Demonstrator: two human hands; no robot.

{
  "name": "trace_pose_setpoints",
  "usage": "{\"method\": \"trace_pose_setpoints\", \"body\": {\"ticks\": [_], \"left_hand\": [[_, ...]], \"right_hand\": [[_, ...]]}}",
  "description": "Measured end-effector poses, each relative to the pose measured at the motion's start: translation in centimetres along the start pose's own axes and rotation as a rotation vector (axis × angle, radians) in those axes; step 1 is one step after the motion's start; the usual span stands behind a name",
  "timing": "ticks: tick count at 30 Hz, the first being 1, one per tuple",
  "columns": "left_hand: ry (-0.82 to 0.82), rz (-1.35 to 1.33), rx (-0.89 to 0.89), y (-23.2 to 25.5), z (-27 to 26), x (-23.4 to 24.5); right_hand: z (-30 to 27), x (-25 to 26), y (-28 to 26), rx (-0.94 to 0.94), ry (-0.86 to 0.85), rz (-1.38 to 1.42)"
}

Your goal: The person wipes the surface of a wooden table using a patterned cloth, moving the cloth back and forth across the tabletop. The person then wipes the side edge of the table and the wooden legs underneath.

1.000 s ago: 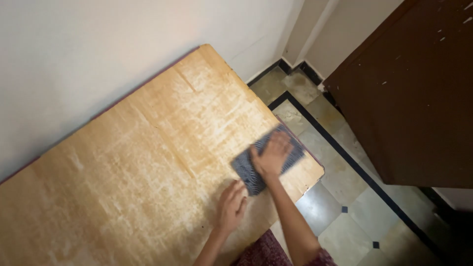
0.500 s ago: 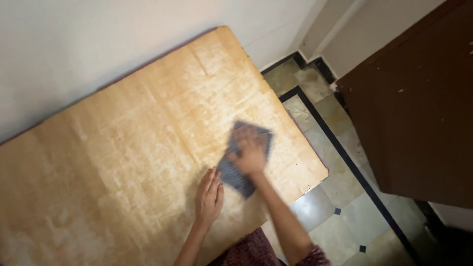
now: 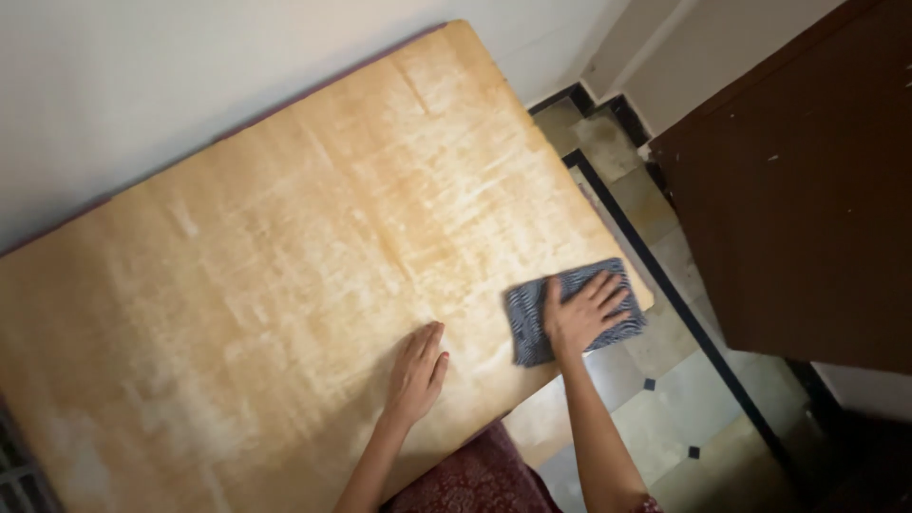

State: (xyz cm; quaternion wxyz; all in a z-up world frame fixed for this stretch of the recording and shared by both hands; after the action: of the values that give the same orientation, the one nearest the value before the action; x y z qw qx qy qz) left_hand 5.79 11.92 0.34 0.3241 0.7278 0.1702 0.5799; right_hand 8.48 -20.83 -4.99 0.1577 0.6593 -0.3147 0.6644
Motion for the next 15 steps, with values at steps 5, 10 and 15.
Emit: {"method": "trace_pose_setpoints", "body": {"ticks": [5, 10, 15], "left_hand": [[-0.052, 0.03, 0.045, -4.4, -3.0, 1.6], [0.081, -0.032, 0.085, -10.3, -7.3, 4.6], [0.125, 0.046, 0.125, -14.4, -10.4, 8.4]], "right_hand": [[-12.1, -1.4, -10.5, 0.299, -0.087, -0.059], [-26.8, -4.2, -21.4, 0.618, -0.343, -0.082], [-32.8, -4.4, -24.0, 0.91, -0.217, 0.203]]}}
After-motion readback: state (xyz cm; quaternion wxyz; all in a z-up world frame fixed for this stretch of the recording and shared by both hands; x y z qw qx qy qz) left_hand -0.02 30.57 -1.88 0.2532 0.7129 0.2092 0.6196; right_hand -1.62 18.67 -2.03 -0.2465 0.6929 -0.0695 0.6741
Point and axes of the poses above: each hand's wrist, its own z-axis towards the middle knuckle, its own x-axis out of the back of the hand, y = z × x, the point moved 9 cm from there along z, towards the middle knuckle, and after that the axes turned 6 degrees about x, right-handed, at the moved point
